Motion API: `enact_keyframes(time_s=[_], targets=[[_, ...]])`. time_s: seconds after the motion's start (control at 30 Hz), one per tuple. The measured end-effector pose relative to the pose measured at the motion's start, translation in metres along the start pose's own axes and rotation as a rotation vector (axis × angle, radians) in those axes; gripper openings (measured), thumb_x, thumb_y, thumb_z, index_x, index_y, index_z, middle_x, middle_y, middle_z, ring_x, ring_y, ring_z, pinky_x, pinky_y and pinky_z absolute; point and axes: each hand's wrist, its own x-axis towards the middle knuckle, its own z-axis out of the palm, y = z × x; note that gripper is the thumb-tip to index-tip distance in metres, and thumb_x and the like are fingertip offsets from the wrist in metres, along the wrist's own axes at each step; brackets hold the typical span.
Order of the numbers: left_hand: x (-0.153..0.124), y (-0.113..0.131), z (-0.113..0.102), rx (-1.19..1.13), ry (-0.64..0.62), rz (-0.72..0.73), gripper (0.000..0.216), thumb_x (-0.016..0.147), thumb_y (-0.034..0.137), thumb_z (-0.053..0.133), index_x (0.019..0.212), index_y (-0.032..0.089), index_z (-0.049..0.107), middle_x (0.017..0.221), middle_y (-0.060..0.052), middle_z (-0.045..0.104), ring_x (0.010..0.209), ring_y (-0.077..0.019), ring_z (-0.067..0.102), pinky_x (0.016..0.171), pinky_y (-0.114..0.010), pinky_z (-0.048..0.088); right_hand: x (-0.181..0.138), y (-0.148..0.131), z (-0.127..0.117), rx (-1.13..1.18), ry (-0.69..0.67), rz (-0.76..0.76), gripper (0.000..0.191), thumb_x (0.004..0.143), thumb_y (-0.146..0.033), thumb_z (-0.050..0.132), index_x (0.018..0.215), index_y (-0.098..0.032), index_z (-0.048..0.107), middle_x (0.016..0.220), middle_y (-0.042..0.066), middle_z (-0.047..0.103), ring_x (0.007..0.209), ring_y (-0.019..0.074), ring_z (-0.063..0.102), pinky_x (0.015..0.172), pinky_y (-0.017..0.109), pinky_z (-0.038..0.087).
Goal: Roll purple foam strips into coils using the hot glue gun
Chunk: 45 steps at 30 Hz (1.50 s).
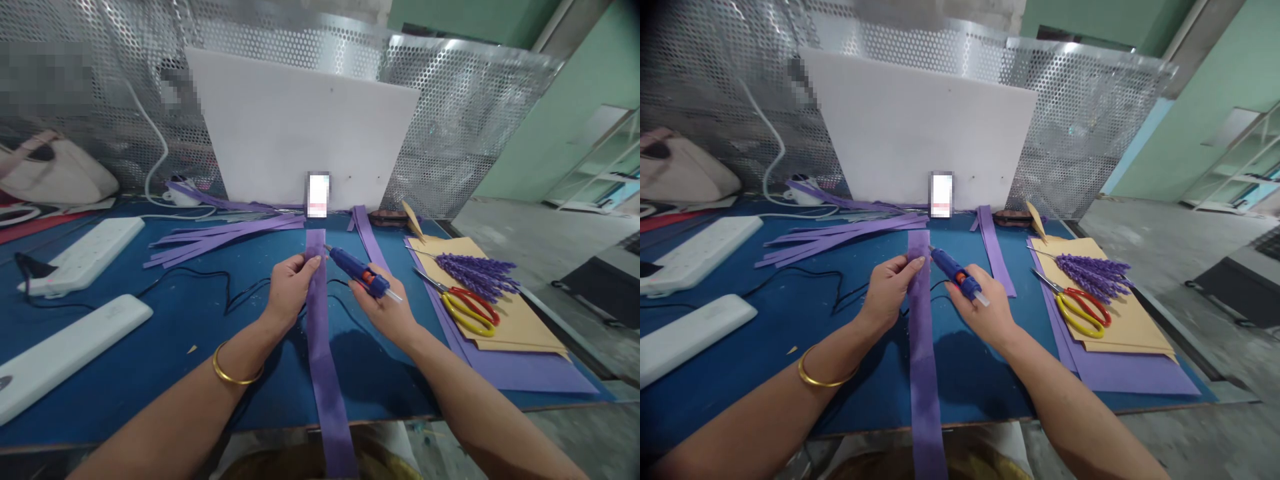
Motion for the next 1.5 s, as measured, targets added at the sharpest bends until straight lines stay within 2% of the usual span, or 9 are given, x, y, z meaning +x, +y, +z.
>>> enact_keyframes(time_s=[0.17,0.53,0.83,1.1,1.33,1.5], targets=[[0.002,-0.004,-0.001,-0.021,-0.009,-0.006,0.029,0.071,0.042,0.076,0.083,0.015,0.077,0.073,-0.002,0.07,0.063,-0.0129,0.054,0.061,-0.024,0.042,0.001,-0.002,-0.001,-0.026,-0.006,-0.025,0.029,0.089,-0.039,0.056,0.069,-0.024,0.041,0.061,-0.004,0.044,0.054,0.0128,0.039,0.053,0.025,0.032],[0.004,-0.003,-0.003,0.006,0.012,0.036,0.025,0.076,0.038,0.073,0.085,0.015,0.079,0.082,-0.004,0.074,0.071,-0.0152,0.059,0.065,-0.025,0.043,0.0,-0.001,-0.001,-0.04,-0.013,-0.062,0.029,0.089,-0.038,0.056,0.069,-0.024,0.04,0.062,-0.004,0.044,0.053,0.0121,0.038,0.052,0.025,0.031],[0.006,-0.005,-0.004,0.012,0.019,0.014,0.03,0.074,0.043,0.075,0.085,0.015,0.079,0.08,-0.004,0.073,0.069,-0.015,0.057,0.064,-0.025,0.043,-0.001,-0.003,-0.002,-0.048,-0.052,-0.048,0.028,0.089,-0.038,0.056,0.07,-0.024,0.041,0.062,-0.003,0.046,0.053,0.0124,0.04,0.051,0.025,0.032],[0.008,-0.006,-0.005,0.005,0.018,0.061,0.032,0.073,0.041,0.076,0.091,0.015,0.08,0.086,-0.005,0.076,0.076,-0.0178,0.061,0.071,-0.027,0.046,0.0,-0.003,-0.001,-0.049,-0.071,-0.026,0.028,0.089,-0.039,0.057,0.07,-0.024,0.042,0.062,-0.003,0.047,0.054,0.013,0.041,0.052,0.025,0.032],[0.007,-0.005,-0.004,-0.023,0.034,0.008,0.03,0.072,0.043,0.076,0.078,0.014,0.077,0.075,-0.003,0.071,0.07,-0.0162,0.059,0.067,-0.026,0.045,0.001,0.004,-0.001,-0.021,0.035,0.001,0.029,0.089,-0.041,0.058,0.07,-0.024,0.045,0.062,-0.003,0.047,0.054,0.0135,0.042,0.053,0.027,0.034],[0.008,-0.006,-0.003,-0.059,0.039,-0.037,0.032,0.069,0.046,0.078,0.072,0.015,0.073,0.07,-0.001,0.067,0.066,-0.0145,0.057,0.062,-0.025,0.043,-0.001,0.013,0.004,0.152,0.042,0.111,0.031,0.09,-0.046,0.059,0.071,-0.023,0.05,0.055,-0.005,0.045,0.048,0.0119,0.042,0.048,0.026,0.034]])
